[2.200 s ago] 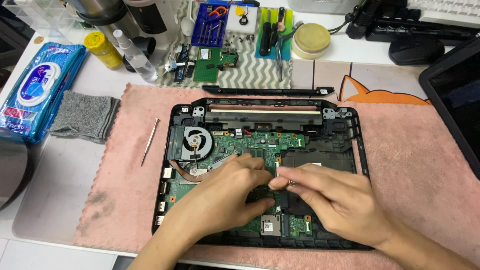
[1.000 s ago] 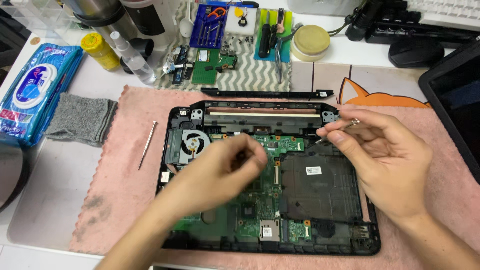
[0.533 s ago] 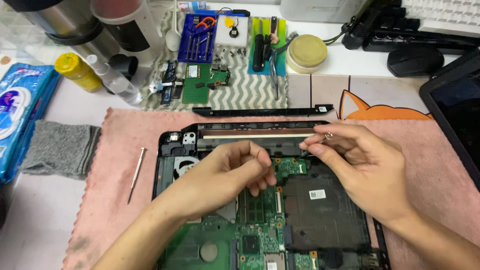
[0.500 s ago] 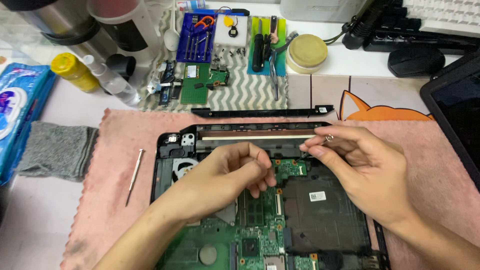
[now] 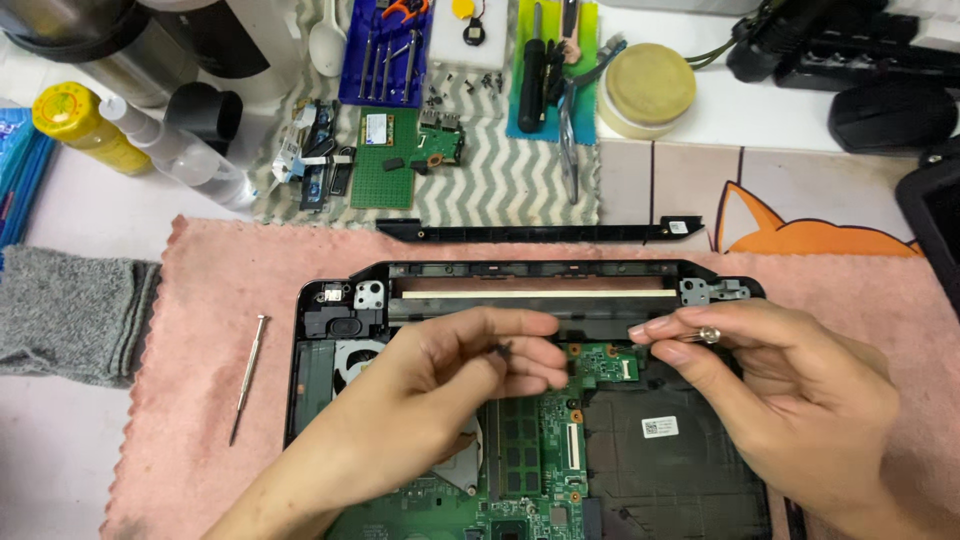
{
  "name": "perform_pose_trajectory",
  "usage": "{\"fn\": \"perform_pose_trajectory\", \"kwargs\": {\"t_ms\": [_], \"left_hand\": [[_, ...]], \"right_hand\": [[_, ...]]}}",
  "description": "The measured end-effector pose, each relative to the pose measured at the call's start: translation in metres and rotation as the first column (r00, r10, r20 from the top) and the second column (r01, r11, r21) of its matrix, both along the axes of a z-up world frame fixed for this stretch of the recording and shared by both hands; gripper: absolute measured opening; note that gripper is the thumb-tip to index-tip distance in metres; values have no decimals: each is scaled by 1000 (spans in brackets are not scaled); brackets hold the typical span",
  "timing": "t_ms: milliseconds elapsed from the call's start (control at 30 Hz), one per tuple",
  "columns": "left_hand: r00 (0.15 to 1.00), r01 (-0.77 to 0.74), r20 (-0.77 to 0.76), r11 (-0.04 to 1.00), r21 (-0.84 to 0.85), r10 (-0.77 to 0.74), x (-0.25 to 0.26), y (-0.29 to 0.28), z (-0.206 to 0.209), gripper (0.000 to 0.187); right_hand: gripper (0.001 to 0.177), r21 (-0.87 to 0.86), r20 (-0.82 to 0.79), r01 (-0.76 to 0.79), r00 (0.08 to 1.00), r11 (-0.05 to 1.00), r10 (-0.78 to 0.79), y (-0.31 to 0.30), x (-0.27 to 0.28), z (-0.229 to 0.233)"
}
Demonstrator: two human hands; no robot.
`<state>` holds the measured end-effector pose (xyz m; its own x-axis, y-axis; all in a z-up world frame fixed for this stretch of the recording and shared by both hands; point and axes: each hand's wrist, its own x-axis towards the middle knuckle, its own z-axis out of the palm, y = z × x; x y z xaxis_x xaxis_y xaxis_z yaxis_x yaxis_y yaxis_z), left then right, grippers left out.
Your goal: The person removes a small circuit board and a RAM module from a disassembled laptop motherboard. They place the components on the table and then lift the motherboard out of the laptop chassis.
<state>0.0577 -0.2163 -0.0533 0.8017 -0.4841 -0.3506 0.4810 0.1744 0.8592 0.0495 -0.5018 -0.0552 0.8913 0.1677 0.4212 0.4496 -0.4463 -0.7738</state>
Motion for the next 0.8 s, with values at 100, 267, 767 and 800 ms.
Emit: {"fn": "perform_pose_trajectory", "kwargs": {"t_ms": [100, 267, 767, 800], "left_hand": [[995, -18, 100, 1000, 23, 16, -3, -2, 3, 42], [998, -53, 29, 996, 64, 52, -3, -9, 14, 43], [992, -120, 30, 990, 78, 118, -6, -13, 6, 33], [992, -125, 31, 987, 97, 123, -6, -14, 7, 34]], "right_hand": [[30, 48, -6, -12, 1000, 999, 12, -3, 0, -8], [32, 59, 5, -4, 1000, 998, 4, -6, -3, -13], [37, -31, 165, -75, 983, 997, 79, 0, 1, -8], [32, -133, 275, -57, 957, 989, 92, 1, 2, -5]]}}
